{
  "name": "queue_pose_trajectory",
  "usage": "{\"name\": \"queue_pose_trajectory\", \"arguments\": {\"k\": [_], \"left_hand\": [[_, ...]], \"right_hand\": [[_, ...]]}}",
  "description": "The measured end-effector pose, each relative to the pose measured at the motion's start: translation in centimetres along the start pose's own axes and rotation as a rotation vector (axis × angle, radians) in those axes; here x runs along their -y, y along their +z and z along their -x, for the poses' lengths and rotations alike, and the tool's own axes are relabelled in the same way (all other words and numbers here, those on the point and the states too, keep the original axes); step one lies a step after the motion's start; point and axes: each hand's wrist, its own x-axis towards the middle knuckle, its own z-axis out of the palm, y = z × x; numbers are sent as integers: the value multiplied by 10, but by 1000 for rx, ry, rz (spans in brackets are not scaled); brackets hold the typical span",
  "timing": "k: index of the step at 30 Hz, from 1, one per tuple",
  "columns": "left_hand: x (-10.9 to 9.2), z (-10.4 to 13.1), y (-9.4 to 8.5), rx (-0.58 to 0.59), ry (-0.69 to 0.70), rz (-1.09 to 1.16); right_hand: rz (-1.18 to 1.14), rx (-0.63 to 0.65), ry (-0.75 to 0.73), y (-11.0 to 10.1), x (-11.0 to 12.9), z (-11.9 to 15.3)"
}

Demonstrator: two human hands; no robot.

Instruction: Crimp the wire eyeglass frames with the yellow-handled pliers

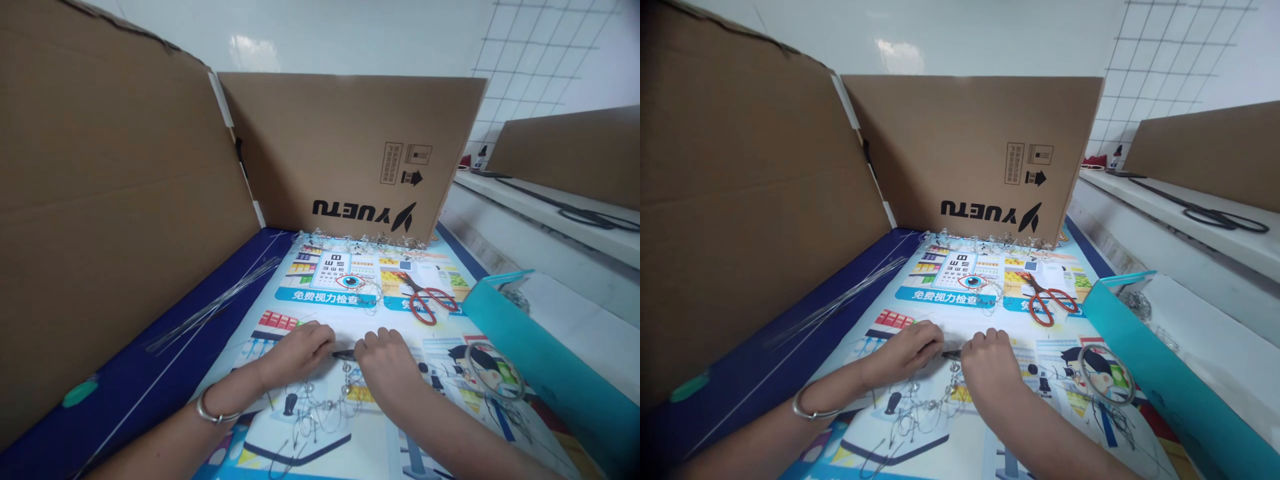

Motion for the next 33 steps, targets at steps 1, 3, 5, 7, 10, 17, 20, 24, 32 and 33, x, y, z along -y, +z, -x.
{"name": "queue_pose_trajectory", "arguments": {"k": [1,3,5,7,10,17,20,24,32,33], "left_hand": [[1,0,-1,10,-9,15],[1,-1,-3,21,-17,31],[1,-1,-4,23,-16,37],[1,-1,-4,21,-16,40],[1,-2,-4,17,-20,45],[0,-2,-1,13,-25,-1],[0,-1,1,0,0,-43],[0,-1,4,-12,15,-84],[-2,-1,4,1,-28,-80],[-1,-1,5,-5,-29,-77]], "right_hand": [[9,-16,-5,1,0,1],[23,-33,-9,4,1,2],[35,-40,-11,5,1,2],[48,-48,-13,6,2,2],[60,-61,-18,7,3,2],[105,-109,-45,7,5,4],[118,-126,-49,8,6,4],[109,-124,-57,10,6,3],[73,-54,-48,12,4,2],[69,-43,-44,11,4,1]]}}
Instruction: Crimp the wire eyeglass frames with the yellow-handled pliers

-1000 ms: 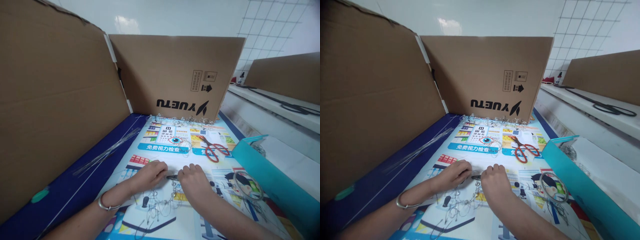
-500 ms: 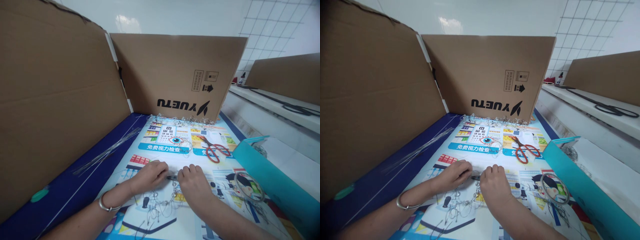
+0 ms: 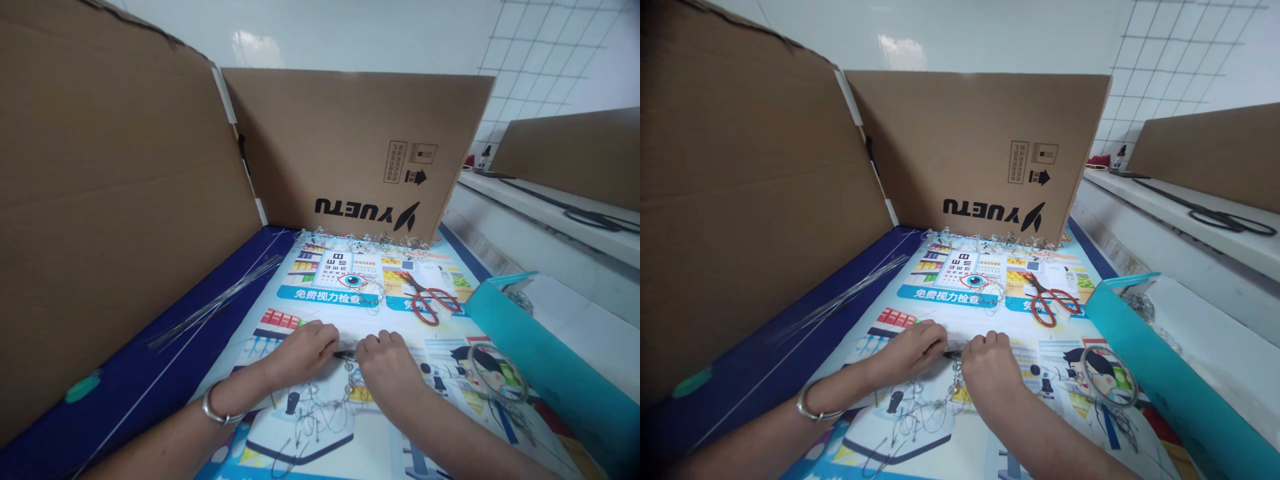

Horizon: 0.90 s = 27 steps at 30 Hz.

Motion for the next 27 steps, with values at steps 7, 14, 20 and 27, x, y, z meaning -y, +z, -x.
{"name": "queue_pose_trajectory", "arguments": {"k": [7,14,20,27], "left_hand": [[-4,1,-1,-20,67,-63],[-7,2,-1,-50,202,-140],[-3,2,2,-42,125,-114],[-2,2,-2,-43,88,-63]], "right_hand": [[-54,125,51,-13,0,-3],[-100,146,43,-20,-5,-4],[-94,99,64,-13,-4,-1],[-69,43,81,-7,-5,3]]}}
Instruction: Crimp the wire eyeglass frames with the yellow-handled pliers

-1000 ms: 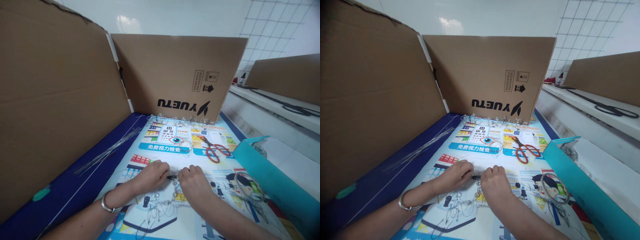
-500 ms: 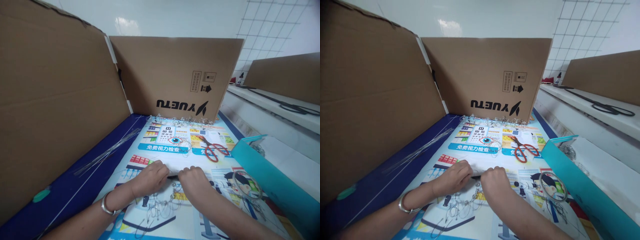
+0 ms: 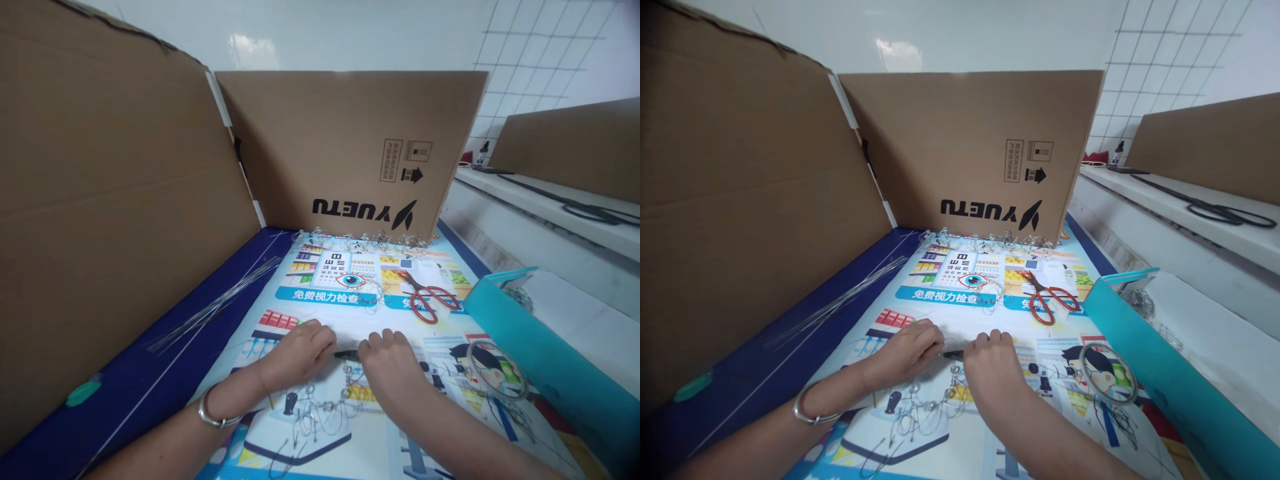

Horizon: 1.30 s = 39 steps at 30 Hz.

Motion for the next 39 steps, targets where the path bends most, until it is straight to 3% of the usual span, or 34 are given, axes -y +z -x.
{"name": "queue_pose_trajectory", "arguments": {"k": [39], "left_hand": [[1,-1,9,-53,-78,-22]], "right_hand": [[3,-9,-8,0,2,-3]]}}
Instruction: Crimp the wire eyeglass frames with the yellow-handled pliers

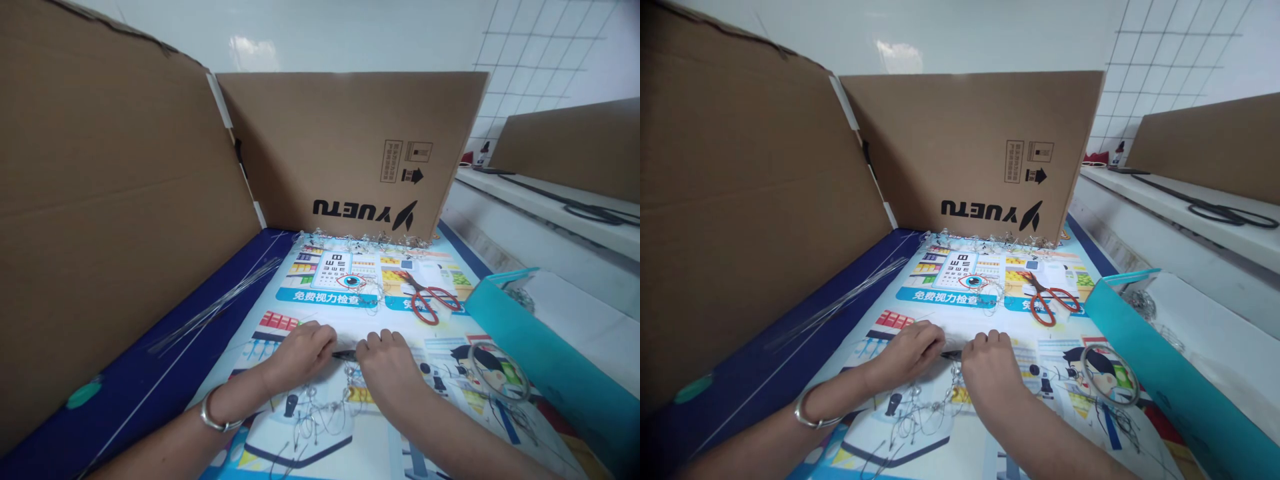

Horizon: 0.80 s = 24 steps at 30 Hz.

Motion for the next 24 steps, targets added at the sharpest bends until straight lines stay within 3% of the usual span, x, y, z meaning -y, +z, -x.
{"name": "queue_pose_trajectory", "arguments": {"k": [24], "left_hand": [[0,0,2,-16,16,-48]], "right_hand": [[37,-19,-6,2,6,2]]}}
